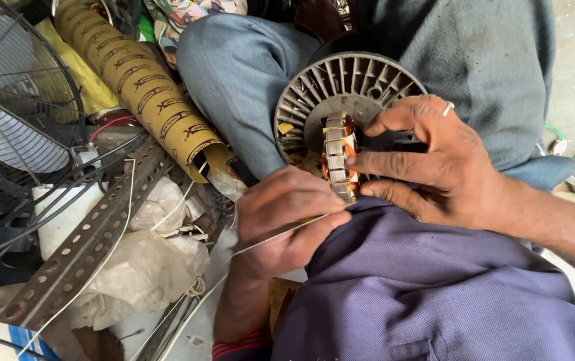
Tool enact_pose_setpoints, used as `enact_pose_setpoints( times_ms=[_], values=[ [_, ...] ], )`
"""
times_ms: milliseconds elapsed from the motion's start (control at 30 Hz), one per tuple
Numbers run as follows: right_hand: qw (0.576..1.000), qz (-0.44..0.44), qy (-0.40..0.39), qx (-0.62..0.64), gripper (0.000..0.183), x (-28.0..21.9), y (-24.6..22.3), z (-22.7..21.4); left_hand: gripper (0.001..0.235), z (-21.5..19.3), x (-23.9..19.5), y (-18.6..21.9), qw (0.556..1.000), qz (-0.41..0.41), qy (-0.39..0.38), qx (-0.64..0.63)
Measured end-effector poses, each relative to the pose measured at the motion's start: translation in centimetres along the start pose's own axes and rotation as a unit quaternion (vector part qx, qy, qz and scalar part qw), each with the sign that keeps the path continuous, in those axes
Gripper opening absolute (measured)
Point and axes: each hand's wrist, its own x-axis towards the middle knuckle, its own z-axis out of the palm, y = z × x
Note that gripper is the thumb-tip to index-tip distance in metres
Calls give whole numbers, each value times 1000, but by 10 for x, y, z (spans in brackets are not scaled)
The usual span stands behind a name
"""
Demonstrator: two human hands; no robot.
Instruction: The person manipulates a fan motor stator by hand while sitting on the floor, using a small tool and scissors to adjust and trim insulation paper within the copper windings.
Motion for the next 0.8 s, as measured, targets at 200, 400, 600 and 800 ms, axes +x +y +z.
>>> enact_pose_setpoints(
  times_ms=[200, 400, 600, 800],
  values=[
    [999, 8, 0, 33, 27, -4, 3, -3, 16, 7, -6, -7, 997, -23, 65, -34],
    [995, -75, -43, -55, 25, 12, 2, -16, 17, 28, -20, -18, 979, -62, 107, -159],
    [969, -169, -76, -164, 28, 13, 0, -32, 18, 45, -33, -24, 961, -70, 156, -217],
    [967, -173, -79, -170, 22, 2, 9, -30, 18, 53, -34, -27, 966, -66, 137, -207]
  ],
)
